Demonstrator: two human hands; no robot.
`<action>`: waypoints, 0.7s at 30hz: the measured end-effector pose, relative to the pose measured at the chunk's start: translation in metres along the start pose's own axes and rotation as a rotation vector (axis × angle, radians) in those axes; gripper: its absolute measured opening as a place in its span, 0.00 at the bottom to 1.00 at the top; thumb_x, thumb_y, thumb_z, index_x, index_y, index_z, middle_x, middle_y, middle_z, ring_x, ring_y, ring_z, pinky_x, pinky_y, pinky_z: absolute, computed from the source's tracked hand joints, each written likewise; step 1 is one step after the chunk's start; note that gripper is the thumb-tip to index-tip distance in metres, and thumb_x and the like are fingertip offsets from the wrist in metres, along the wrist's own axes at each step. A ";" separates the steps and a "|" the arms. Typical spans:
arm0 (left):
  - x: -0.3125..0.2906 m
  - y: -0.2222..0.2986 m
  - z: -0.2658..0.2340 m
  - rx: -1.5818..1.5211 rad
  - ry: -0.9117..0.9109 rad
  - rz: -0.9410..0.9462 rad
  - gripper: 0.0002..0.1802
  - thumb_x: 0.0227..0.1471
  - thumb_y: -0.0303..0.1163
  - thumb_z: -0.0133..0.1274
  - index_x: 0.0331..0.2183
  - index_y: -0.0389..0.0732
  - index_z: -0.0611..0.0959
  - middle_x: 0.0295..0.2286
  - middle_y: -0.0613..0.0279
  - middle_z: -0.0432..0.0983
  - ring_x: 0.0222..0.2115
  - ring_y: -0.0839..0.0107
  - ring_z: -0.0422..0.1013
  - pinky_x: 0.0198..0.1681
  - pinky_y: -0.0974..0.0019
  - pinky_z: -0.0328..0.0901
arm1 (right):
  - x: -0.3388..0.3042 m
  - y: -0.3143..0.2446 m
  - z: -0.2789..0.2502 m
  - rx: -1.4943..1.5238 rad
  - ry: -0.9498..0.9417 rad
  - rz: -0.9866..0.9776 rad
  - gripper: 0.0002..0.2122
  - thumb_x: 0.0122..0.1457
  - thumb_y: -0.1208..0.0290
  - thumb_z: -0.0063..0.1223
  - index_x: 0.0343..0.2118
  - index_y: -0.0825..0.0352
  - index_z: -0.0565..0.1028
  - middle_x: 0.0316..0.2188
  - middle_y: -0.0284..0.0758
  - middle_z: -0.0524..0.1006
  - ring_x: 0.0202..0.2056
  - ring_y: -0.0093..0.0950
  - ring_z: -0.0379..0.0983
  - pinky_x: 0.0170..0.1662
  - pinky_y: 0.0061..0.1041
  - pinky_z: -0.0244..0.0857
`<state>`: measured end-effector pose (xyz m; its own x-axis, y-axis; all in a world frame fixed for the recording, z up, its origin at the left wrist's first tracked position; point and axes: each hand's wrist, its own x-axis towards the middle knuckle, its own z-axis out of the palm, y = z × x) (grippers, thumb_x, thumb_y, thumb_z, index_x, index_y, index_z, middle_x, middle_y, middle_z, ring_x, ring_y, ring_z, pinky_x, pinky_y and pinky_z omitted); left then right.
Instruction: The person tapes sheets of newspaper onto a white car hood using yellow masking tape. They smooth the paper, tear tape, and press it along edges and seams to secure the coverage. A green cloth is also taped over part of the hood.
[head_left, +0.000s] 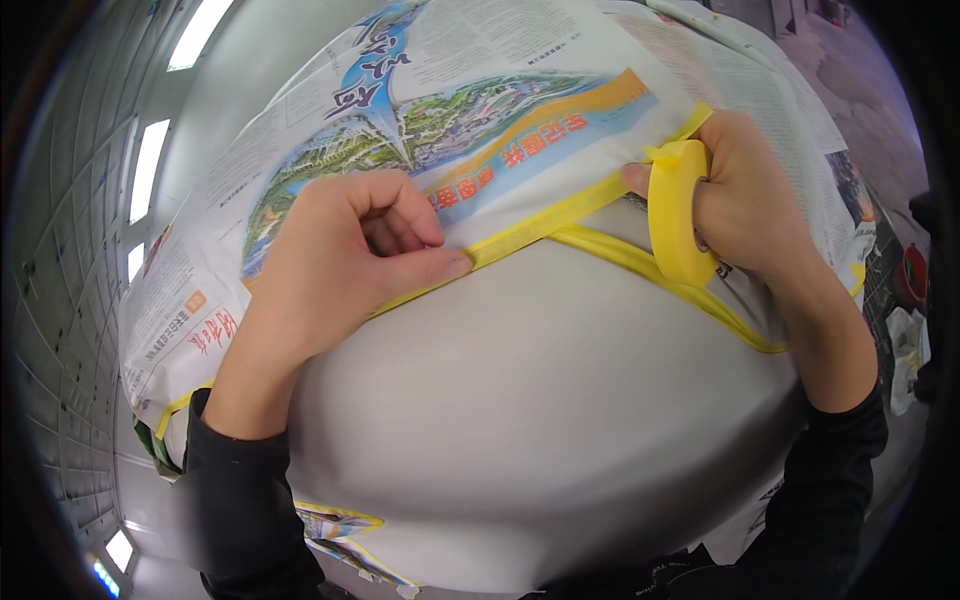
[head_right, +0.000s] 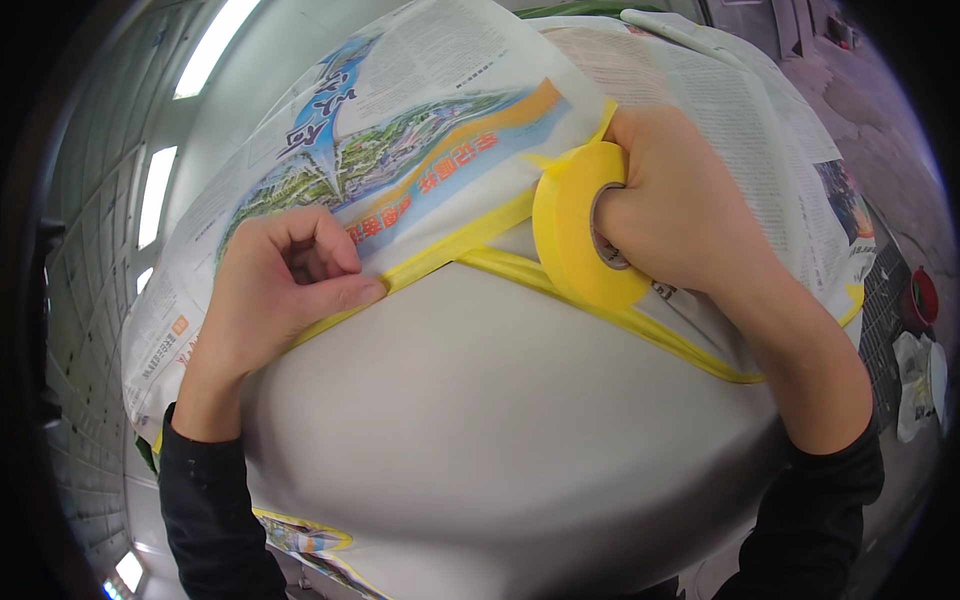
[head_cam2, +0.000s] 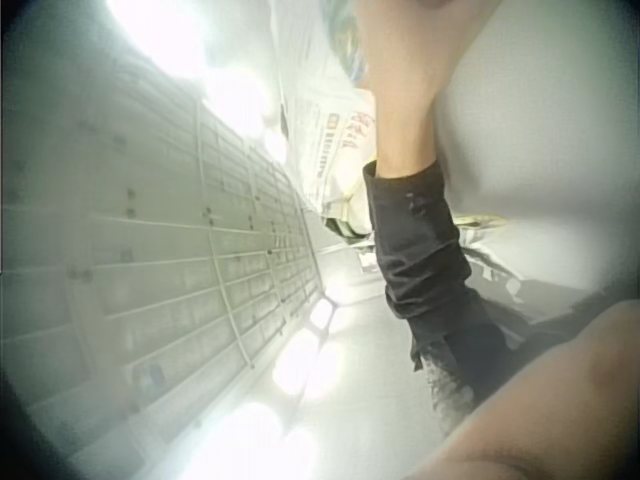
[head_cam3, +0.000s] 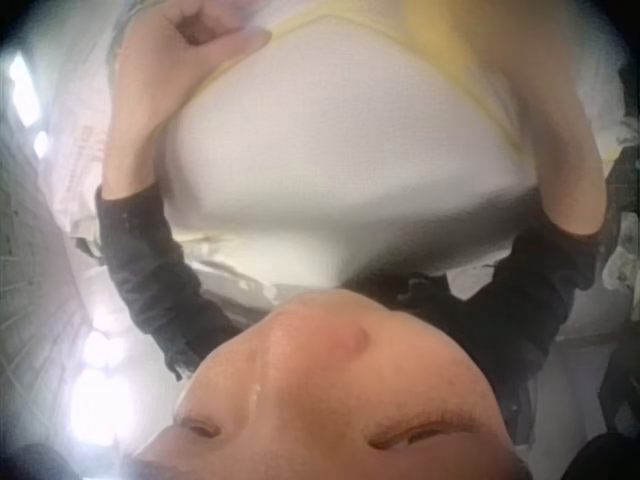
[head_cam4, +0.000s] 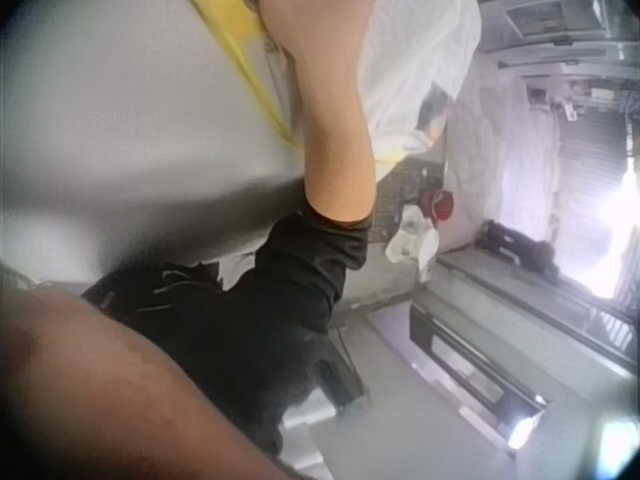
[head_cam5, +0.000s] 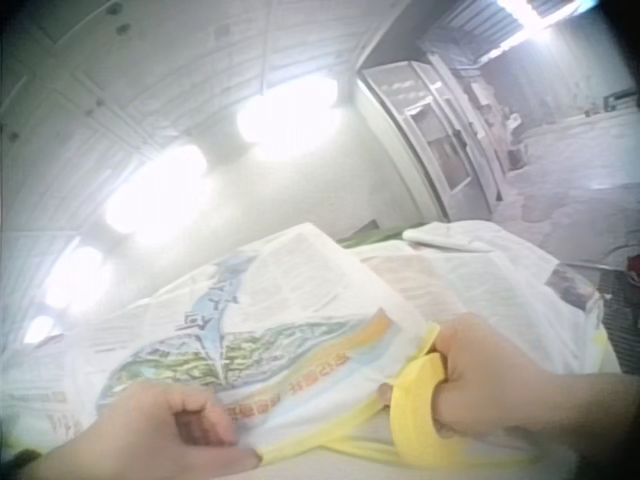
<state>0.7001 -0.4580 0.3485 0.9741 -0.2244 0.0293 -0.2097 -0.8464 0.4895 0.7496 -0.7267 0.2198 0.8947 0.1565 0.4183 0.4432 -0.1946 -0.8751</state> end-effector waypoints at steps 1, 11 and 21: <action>0.002 0.001 0.002 -0.002 -0.001 -0.007 0.11 0.46 0.25 0.72 0.25 0.38 0.82 0.20 0.74 0.75 0.21 0.88 0.67 0.26 0.80 0.62 | 0.000 0.000 0.000 0.014 -0.005 0.009 0.09 0.59 0.71 0.66 0.33 0.72 0.80 0.21 0.24 0.76 0.21 0.12 0.65 0.25 0.18 0.58; 0.022 0.017 0.024 0.075 0.027 0.111 0.12 0.43 0.28 0.72 0.23 0.38 0.82 0.19 0.71 0.76 0.21 0.84 0.69 0.26 0.76 0.64 | -0.001 -0.003 0.001 0.068 -0.013 0.104 0.08 0.59 0.72 0.65 0.34 0.72 0.80 0.18 0.26 0.75 0.17 0.13 0.66 0.20 0.20 0.58; 0.040 0.006 0.030 0.218 0.024 0.326 0.12 0.39 0.31 0.71 0.24 0.37 0.84 0.21 0.64 0.79 0.24 0.74 0.75 0.30 0.67 0.70 | 0.004 0.019 0.002 -0.273 0.095 -0.035 0.12 0.55 0.71 0.68 0.39 0.71 0.80 0.29 0.30 0.79 0.31 0.20 0.73 0.35 0.26 0.67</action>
<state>0.7349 -0.4862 0.3266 0.8544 -0.4895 0.1743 -0.5193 -0.8157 0.2549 0.7613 -0.7278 0.2043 0.8740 0.0789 0.4795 0.4611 -0.4464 -0.7669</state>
